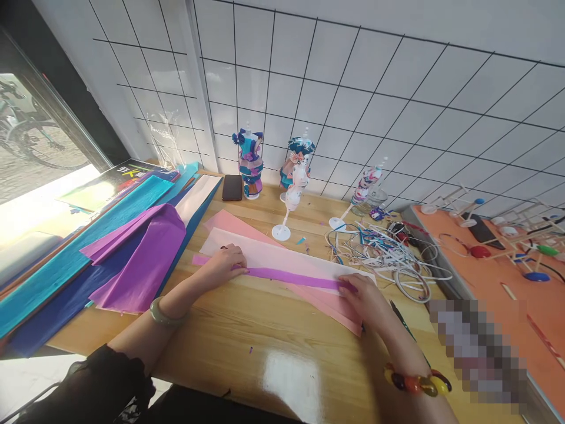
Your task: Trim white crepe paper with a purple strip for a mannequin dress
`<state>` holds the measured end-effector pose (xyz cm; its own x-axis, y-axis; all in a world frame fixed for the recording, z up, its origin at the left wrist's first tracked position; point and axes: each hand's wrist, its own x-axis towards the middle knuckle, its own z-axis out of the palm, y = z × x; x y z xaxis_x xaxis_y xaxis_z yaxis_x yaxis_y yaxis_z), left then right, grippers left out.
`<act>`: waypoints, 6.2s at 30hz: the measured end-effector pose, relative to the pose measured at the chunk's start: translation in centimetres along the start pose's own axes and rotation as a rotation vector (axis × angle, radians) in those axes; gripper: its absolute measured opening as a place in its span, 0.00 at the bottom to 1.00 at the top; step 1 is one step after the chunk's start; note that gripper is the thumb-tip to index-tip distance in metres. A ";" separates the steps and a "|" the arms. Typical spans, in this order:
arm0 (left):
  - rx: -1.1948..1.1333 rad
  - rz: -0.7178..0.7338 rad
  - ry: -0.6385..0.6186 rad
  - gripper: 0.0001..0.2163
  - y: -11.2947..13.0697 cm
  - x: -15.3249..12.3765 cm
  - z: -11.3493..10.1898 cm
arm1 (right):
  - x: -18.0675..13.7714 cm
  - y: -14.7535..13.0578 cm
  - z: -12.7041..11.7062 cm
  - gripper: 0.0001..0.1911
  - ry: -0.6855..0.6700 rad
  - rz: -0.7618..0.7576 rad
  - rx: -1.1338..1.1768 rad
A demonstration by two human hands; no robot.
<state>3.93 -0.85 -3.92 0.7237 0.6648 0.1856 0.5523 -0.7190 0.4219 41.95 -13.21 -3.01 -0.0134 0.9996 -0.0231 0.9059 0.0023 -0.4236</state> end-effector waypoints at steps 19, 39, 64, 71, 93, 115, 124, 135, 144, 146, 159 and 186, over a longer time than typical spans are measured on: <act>-0.072 -0.040 0.039 0.10 0.1 -0.3 -0.5 | -1.4 -0.5 -1.0 0.11 -0.034 0.107 0.103; -0.018 0.020 0.021 0.10 -0.8 -0.4 -0.1 | -1.7 1.3 -0.8 0.13 -0.173 0.155 0.076; -0.324 -0.260 -0.391 0.16 0.4 -1.7 -4.4 | -7.5 -2.5 -3.1 0.19 -0.394 0.274 0.457; -0.283 -0.289 -0.386 0.18 0.4 -1.6 -4.5 | -3.0 -0.9 -2.7 0.16 0.061 0.187 0.172; -0.058 -0.013 0.199 0.16 0.1 -0.9 -2.2 | 0.2 -5.8 -2.0 0.14 0.099 -0.197 -0.151; 0.142 0.281 0.141 0.08 2.6 -0.2 -0.3 | -1.0 -8.3 -1.8 0.16 -0.229 0.032 0.197; 0.051 0.274 0.129 0.07 2.3 -0.2 -0.1 | 2.5 -3.6 0.0 0.14 -0.177 0.037 0.008; 0.035 0.279 0.087 0.08 2.3 -0.1 -0.3 | 7.6 -2.9 -1.8 0.12 0.053 -0.080 -0.288; 0.025 0.267 0.065 0.08 1.9 -0.1 -0.1 | 8.2 -5.8 -1.4 0.15 0.181 -0.108 -0.272; 0.024 0.255 0.067 0.09 2.0 -0.1 -0.1 | 6.3 -8.8 -1.2 0.17 0.110 -0.193 -0.126; 0.075 0.188 0.349 0.10 1.4 -0.1 -2.0 | -2.4 -9.3 -2.3 0.15 -0.174 0.063 -0.056; 0.093 -0.325 0.153 0.14 -3.6 -1.2 -3.6 | -4.3 2.2 -2.2 0.17 0.007 0.207 0.000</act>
<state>-0.36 1.67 -2.44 0.4380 0.8789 0.1888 0.7834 -0.4762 0.3994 44.88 -17.45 -1.86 0.1763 0.9789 -0.1030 0.8891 -0.2033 -0.4101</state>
